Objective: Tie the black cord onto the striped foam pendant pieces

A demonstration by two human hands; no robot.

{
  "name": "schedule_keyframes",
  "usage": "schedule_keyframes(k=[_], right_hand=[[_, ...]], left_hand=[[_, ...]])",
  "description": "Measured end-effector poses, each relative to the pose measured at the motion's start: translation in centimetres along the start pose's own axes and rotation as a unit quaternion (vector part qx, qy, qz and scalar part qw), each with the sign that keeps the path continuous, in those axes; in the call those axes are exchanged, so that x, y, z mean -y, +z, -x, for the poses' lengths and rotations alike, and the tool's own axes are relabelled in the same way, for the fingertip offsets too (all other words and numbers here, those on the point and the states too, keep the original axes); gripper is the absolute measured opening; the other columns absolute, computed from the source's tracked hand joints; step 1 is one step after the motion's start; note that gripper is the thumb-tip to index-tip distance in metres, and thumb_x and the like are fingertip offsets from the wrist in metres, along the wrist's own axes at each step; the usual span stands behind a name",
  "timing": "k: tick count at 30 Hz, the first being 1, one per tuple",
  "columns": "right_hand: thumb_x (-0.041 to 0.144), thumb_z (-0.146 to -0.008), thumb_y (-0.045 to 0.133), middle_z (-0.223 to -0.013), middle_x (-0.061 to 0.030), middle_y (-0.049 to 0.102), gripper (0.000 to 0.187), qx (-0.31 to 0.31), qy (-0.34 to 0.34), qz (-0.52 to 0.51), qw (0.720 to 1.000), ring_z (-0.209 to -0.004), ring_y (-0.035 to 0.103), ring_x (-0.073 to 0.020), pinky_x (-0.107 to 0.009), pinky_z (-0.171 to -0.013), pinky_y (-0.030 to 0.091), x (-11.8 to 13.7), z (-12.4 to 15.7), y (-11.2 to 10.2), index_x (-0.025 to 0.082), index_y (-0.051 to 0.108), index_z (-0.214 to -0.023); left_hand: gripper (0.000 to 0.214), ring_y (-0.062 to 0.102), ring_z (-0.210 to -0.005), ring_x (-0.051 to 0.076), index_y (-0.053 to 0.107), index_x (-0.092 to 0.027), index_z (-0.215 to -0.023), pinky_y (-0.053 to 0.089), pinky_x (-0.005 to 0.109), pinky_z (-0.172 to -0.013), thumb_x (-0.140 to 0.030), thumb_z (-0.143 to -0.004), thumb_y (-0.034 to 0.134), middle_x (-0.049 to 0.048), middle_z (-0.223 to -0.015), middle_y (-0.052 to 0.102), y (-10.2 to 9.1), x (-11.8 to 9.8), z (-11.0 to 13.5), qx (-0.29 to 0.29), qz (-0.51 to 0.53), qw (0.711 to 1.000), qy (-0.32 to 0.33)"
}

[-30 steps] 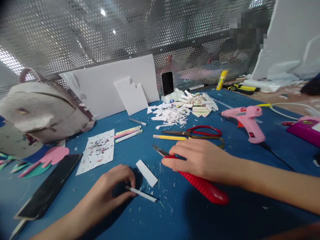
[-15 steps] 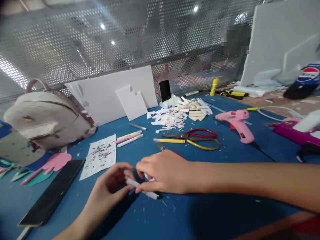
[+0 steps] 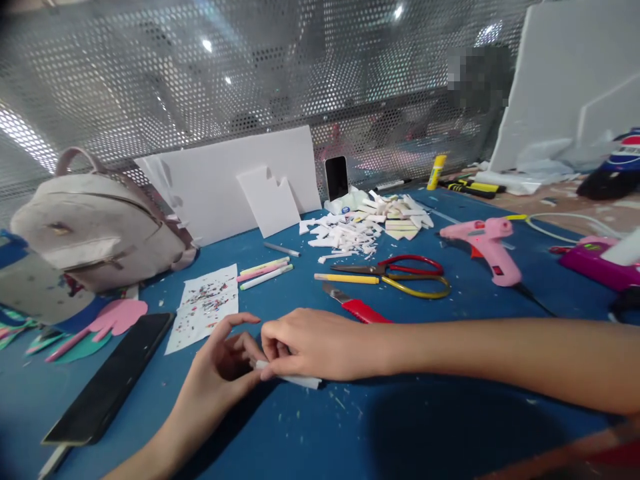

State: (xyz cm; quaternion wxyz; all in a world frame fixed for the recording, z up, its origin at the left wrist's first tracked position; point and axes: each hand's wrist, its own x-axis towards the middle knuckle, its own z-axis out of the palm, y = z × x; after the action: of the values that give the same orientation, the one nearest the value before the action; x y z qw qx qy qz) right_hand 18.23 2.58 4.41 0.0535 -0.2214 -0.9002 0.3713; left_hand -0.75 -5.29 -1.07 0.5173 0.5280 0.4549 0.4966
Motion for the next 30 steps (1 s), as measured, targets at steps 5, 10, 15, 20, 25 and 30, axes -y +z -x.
schedule_keyframes(k=[5,10,15,20,25,30], right_hand=[[0.029,-0.093,0.067,-0.076,0.0018,0.064,0.018,0.03,-0.007,-0.003,1.0,-0.07,0.059,-0.0118,-0.021,-0.058,0.034,0.5,-0.1,-0.5,0.017,0.061,-0.082],[0.022,-0.092,0.067,-0.079,0.0001,0.066,0.012,0.045,0.0,0.047,0.998,-0.076,0.059,-0.0141,-0.022,-0.06,0.034,1.1,0.6,-2.4,0.017,0.063,-0.082],[0.028,-0.093,0.066,-0.077,0.0023,0.065,0.012,0.049,0.007,0.036,0.998,-0.074,0.059,-0.0135,-0.021,-0.061,0.036,0.0,2.9,-4.0,0.019,0.063,-0.085],[0.032,-0.088,0.071,-0.074,0.0022,0.064,0.015,0.075,0.082,0.052,0.992,-0.071,0.059,-0.0144,-0.022,-0.057,0.033,-2.1,5.1,-2.2,0.019,0.066,-0.082],[0.026,-0.084,0.077,-0.078,0.0022,0.064,0.014,0.018,0.069,0.079,0.994,-0.07,0.059,-0.0129,-0.022,-0.058,0.034,-3.0,5.5,-0.3,0.018,0.065,-0.082],[0.022,-0.085,0.076,-0.084,0.0021,0.065,0.01,-0.009,0.04,0.098,0.994,-0.074,0.06,-0.0128,-0.022,-0.063,0.037,-2.9,5.2,0.0,0.019,0.067,-0.088]], left_hand=[[0.054,0.062,-0.07,0.013,0.05,-0.023,-0.119,0.049,0.026,-0.072,-0.017,-0.075,0.082,-0.0052,-0.072,0.063,0.4,0.0,0.2,0.012,-0.01,1.0,-0.012],[0.052,0.064,-0.07,0.014,0.051,-0.023,-0.116,0.05,0.028,-0.075,-0.015,-0.075,0.081,-0.005,-0.071,0.065,0.5,-0.2,0.5,0.031,-0.022,0.999,-0.025],[0.045,0.067,-0.074,0.015,0.054,-0.022,-0.112,0.051,0.027,-0.076,-0.014,-0.077,0.08,-0.0034,-0.074,0.068,0.3,-0.5,0.7,0.055,-0.02,0.998,-0.008],[0.04,0.069,-0.074,0.016,0.06,-0.019,-0.108,0.053,0.028,-0.076,-0.011,-0.076,0.082,0.0006,-0.077,0.072,0.4,-0.6,1.2,0.136,0.005,0.991,0.002],[0.039,0.071,-0.077,0.018,0.062,-0.02,-0.108,0.054,0.03,-0.079,-0.009,-0.076,0.082,0.0011,-0.078,0.073,0.5,-0.5,1.6,0.157,0.016,0.987,0.0],[0.038,0.071,-0.077,0.018,0.062,-0.019,-0.106,0.054,0.03,-0.079,-0.012,-0.076,0.083,0.0011,-0.077,0.073,0.3,-0.4,1.5,0.152,0.001,0.988,0.002]])
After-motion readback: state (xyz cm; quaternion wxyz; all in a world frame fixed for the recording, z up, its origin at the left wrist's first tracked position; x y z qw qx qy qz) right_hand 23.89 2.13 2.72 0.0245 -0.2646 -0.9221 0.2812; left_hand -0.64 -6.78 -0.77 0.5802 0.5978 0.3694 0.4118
